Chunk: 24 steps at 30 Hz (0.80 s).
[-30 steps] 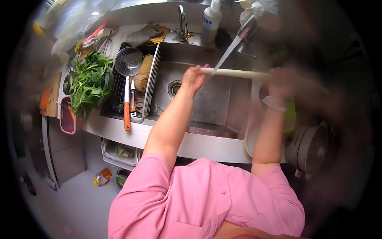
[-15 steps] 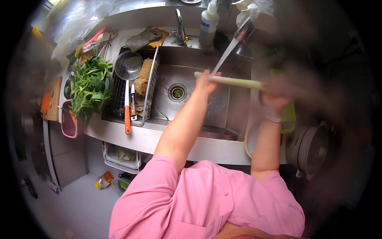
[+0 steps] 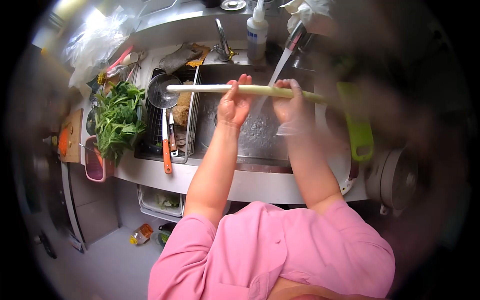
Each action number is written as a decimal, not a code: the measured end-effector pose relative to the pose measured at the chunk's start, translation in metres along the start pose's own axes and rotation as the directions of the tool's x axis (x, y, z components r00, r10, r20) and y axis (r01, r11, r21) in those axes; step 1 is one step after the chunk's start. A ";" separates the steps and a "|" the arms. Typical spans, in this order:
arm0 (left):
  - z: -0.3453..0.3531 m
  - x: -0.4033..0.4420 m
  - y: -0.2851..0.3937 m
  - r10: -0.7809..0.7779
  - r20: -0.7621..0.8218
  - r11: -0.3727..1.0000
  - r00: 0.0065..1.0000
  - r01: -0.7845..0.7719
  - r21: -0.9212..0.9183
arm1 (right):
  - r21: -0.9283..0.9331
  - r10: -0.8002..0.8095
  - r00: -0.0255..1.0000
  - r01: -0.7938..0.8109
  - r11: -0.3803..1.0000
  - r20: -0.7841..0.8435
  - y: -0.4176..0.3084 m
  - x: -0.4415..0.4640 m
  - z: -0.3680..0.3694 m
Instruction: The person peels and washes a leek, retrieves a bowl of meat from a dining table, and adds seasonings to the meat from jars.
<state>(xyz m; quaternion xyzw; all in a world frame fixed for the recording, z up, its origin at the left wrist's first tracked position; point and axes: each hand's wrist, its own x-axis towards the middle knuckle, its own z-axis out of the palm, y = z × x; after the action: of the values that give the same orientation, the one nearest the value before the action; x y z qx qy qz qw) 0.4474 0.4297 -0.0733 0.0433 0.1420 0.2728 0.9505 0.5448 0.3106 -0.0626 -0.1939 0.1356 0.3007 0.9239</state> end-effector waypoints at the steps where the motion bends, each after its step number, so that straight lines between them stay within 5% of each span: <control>1: 0.002 -0.007 0.009 -0.012 0.049 0.998 0.999 0.009 0.069 | 0.031 0.036 0.997 -0.038 0.999 0.069 0.008 0.007 -0.004; 2: 0.002 -0.013 0.020 -0.018 0.118 0.988 0.993 0.000 0.156 | 0.060 0.067 0.988 -0.076 0.995 0.139 0.016 0.012 -0.006; 4: 0.017 -0.030 0.040 0.050 0.096 0.919 0.994 -0.083 0.384 | 0.099 0.135 0.986 -0.126 0.987 -0.093 0.032 0.007 0.010; 7: 0.053 -0.048 0.057 0.244 0.160 0.714 0.957 -0.289 0.638 | 0.147 0.173 0.981 -0.159 0.976 -0.091 0.051 0.019 0.009; 13: 0.080 -0.074 0.065 0.284 0.283 0.514 0.916 -0.395 0.762 | 0.153 0.228 0.950 -0.198 0.968 -0.214 0.059 0.041 0.000; 16: 0.107 -0.097 0.073 0.330 0.372 0.354 0.868 -0.478 0.804 | 0.261 0.300 0.886 -0.215 0.941 -0.352 0.050 0.096 -0.075; 18: 0.111 -0.099 0.083 0.319 0.376 0.341 0.870 -0.475 0.811 | -0.283 0.051 0.912 -0.179 0.942 -0.407 0.026 0.085 -0.079; 20: 0.107 -0.098 0.092 0.248 0.349 0.274 0.904 -0.410 0.870 | -0.662 -0.097 0.871 -0.290 0.691 -0.482 -0.005 0.055 -0.038; 22: 0.077 -0.090 0.098 0.204 0.339 0.236 0.919 -0.382 0.894 | -0.767 -0.251 0.913 -0.096 0.634 -0.322 -0.024 0.052 -0.022; 24: 0.059 -0.092 0.094 0.238 0.297 0.004 0.925 -0.307 0.952 | -0.862 -0.197 0.973 -0.005 0.507 -0.121 -0.061 0.087 -0.040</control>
<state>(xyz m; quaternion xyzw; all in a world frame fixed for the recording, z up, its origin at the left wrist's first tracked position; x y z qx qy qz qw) 0.3428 0.4605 0.0204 0.7102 0.2535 0.2786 0.5947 0.6446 0.2915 -0.1129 -0.6612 0.0521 0.2548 0.7037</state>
